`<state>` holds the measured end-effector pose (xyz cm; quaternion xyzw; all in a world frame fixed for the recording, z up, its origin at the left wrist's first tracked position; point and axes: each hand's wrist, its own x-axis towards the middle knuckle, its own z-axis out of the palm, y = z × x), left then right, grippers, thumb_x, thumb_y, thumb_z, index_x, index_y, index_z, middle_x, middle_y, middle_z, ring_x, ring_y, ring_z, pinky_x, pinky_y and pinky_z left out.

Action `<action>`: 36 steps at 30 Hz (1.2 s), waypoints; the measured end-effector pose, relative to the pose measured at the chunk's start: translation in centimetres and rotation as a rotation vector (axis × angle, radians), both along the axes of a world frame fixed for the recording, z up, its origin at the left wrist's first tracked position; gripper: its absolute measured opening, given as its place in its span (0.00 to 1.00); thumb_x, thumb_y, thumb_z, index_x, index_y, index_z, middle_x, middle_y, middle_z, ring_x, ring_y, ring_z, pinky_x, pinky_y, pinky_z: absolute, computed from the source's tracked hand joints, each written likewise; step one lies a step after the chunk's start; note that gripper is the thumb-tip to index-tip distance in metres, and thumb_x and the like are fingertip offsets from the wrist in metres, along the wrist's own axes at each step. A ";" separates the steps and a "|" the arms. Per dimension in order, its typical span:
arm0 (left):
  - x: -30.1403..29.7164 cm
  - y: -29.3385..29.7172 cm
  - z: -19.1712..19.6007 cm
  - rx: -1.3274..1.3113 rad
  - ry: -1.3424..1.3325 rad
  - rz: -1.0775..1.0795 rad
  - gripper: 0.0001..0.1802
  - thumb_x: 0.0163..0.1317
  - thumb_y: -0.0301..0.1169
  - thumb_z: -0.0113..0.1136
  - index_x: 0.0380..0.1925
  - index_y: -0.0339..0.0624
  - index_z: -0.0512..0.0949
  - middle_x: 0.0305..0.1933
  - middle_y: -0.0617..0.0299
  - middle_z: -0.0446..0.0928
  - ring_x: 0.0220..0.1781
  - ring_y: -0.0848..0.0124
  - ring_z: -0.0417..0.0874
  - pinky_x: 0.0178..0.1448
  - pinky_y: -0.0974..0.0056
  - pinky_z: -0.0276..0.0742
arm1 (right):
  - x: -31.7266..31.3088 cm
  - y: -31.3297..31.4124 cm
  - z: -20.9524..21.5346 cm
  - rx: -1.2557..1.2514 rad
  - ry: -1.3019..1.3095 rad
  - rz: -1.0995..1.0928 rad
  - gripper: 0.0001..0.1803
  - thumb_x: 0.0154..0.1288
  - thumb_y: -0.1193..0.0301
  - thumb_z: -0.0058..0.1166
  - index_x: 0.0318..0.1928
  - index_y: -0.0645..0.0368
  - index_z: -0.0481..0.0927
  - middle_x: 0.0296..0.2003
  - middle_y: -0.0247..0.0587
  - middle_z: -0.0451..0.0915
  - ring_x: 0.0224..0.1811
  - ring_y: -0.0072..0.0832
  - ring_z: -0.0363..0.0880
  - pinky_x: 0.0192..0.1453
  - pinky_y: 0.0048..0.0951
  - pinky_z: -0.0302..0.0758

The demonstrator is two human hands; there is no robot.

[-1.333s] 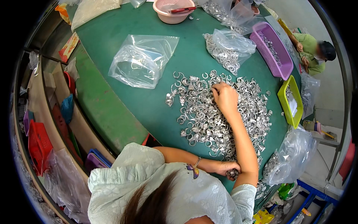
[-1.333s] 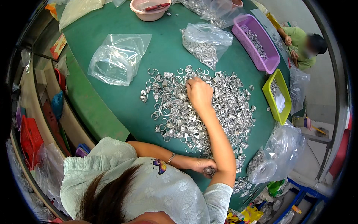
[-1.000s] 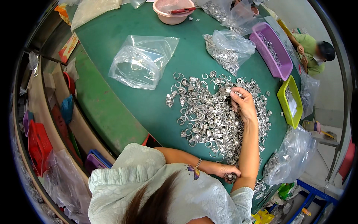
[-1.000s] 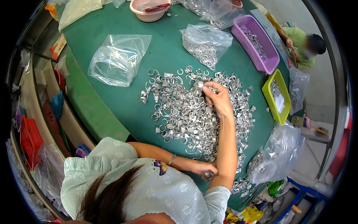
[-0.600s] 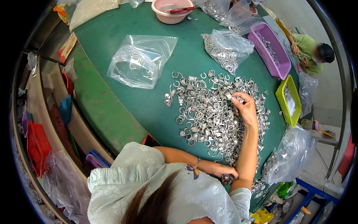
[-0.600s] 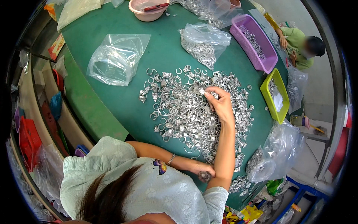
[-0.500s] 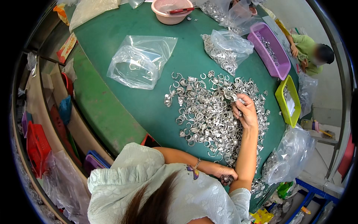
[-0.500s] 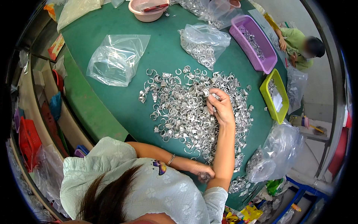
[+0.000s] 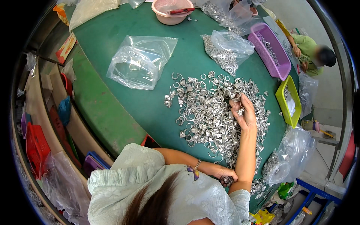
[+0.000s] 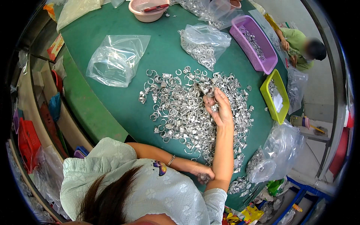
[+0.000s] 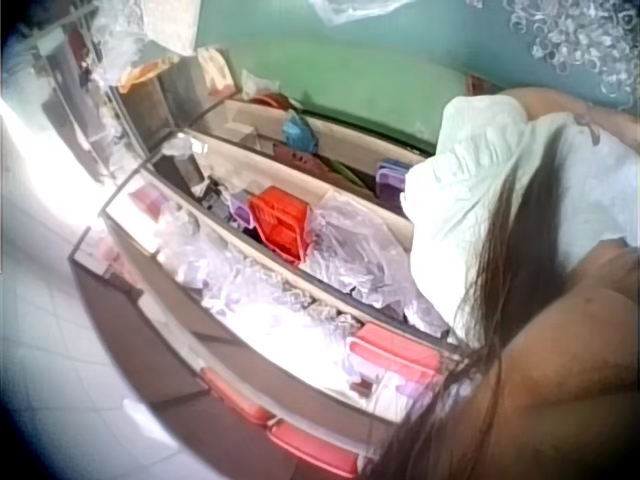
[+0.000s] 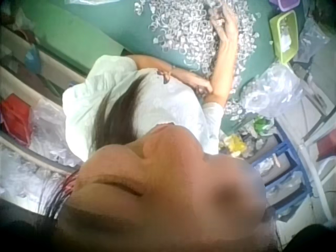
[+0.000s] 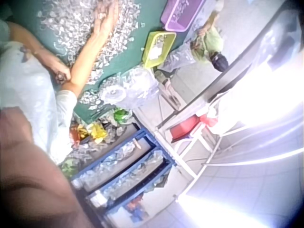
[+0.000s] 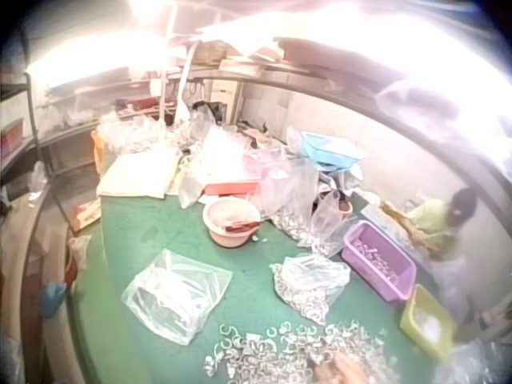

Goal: The person sorts small metal rings by hand, picking them from a large pile on a green table and placing them into a plastic bag. The person then picks up bags of the rings and places them onto a shelf.

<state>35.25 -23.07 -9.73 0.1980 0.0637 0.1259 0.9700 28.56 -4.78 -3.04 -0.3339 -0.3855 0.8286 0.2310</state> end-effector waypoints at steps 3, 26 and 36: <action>0.0 -0.2 0.2 0.023 0.059 0.026 0.12 0.50 0.39 0.53 0.21 0.42 0.75 0.17 0.62 0.74 0.14 0.73 0.72 0.15 0.71 0.62 | -0.4 -0.3 -0.1 0.071 -0.056 -0.041 0.09 0.67 0.64 0.50 0.37 0.56 0.72 0.22 0.32 0.70 0.24 0.16 0.66 0.19 0.14 0.60; 0.1 0.2 -0.2 0.014 -0.024 -0.069 0.10 0.49 0.38 0.54 0.20 0.44 0.75 0.17 0.64 0.73 0.15 0.73 0.73 0.16 0.71 0.62 | -0.2 -0.9 0.8 0.486 -0.366 -0.200 0.12 0.68 0.67 0.48 0.41 0.63 0.76 0.24 0.35 0.76 0.14 0.18 0.69 0.14 0.18 0.62; 0.6 0.0 -0.6 0.031 0.061 -0.091 0.12 0.48 0.39 0.56 0.25 0.42 0.77 0.21 0.63 0.76 0.18 0.72 0.75 0.17 0.71 0.63 | 0.3 -0.1 0.4 -0.452 0.587 -0.257 0.16 0.67 0.60 0.45 0.45 0.61 0.71 0.37 0.40 0.69 0.26 0.20 0.62 0.14 0.15 0.58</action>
